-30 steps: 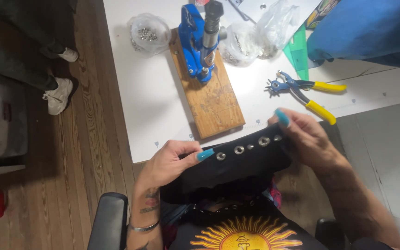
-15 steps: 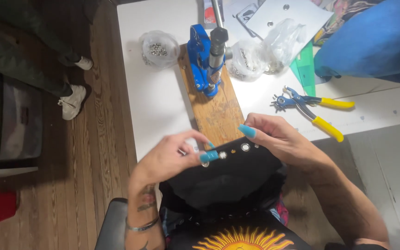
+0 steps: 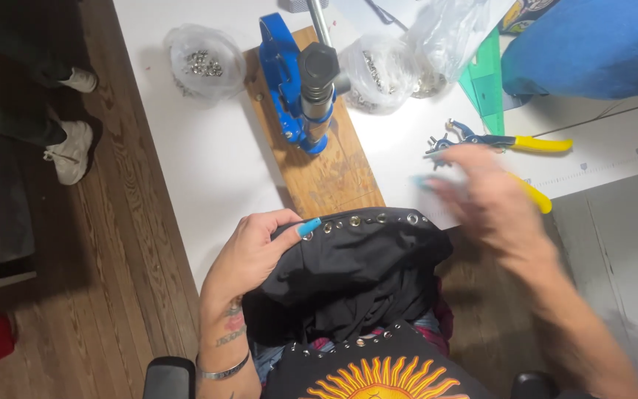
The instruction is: Installing metal grommets onto a black fabric garment using a hand press and hole punch tool
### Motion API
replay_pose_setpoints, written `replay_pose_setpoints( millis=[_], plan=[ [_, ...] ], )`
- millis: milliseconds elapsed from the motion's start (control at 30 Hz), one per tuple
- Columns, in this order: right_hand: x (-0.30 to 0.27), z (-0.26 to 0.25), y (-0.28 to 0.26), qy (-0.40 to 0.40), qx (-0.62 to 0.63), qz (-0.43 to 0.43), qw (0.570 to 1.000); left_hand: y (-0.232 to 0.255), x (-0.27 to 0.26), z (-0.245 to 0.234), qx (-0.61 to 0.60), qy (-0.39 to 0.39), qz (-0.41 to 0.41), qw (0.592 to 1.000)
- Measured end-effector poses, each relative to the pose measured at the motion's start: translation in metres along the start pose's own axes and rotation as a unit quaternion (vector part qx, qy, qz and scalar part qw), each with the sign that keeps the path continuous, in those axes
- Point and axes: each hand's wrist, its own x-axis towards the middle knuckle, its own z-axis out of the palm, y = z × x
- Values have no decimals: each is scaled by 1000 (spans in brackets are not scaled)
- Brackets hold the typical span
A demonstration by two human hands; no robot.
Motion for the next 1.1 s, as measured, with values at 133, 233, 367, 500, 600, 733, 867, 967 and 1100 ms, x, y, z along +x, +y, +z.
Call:
replay_pose_setpoints(
  millis=[133,233,367,500,600,733,867,967,1100],
  plan=[
    [-21,-39,40,-34,-265,-36,963,4,1,-4,72,-3,-72,995],
    [-38,-43,83,-87,-299,24,950,-2,3,-7,87,9,-55,995],
    [-53,-45,116,-94,-355,-26,930,-14,3,-5,101,38,16,994],
    [-55,-40,112,-132,-445,-37,885,-23,1,-2,112,56,58,990],
    [-58,-35,129,-96,-557,-43,824,-17,-1,-3,138,96,105,980],
    [-75,-39,163,-18,-428,-63,901,-13,-9,-3,95,137,67,984],
    [-79,-47,145,-69,-269,41,960,-12,-15,-8,55,129,106,985],
    [-72,-40,141,-99,-357,-20,929,-18,-9,-8,54,143,115,982],
    [-52,-42,104,-78,-427,-150,888,-16,-9,-9,49,146,98,983]
  ],
)
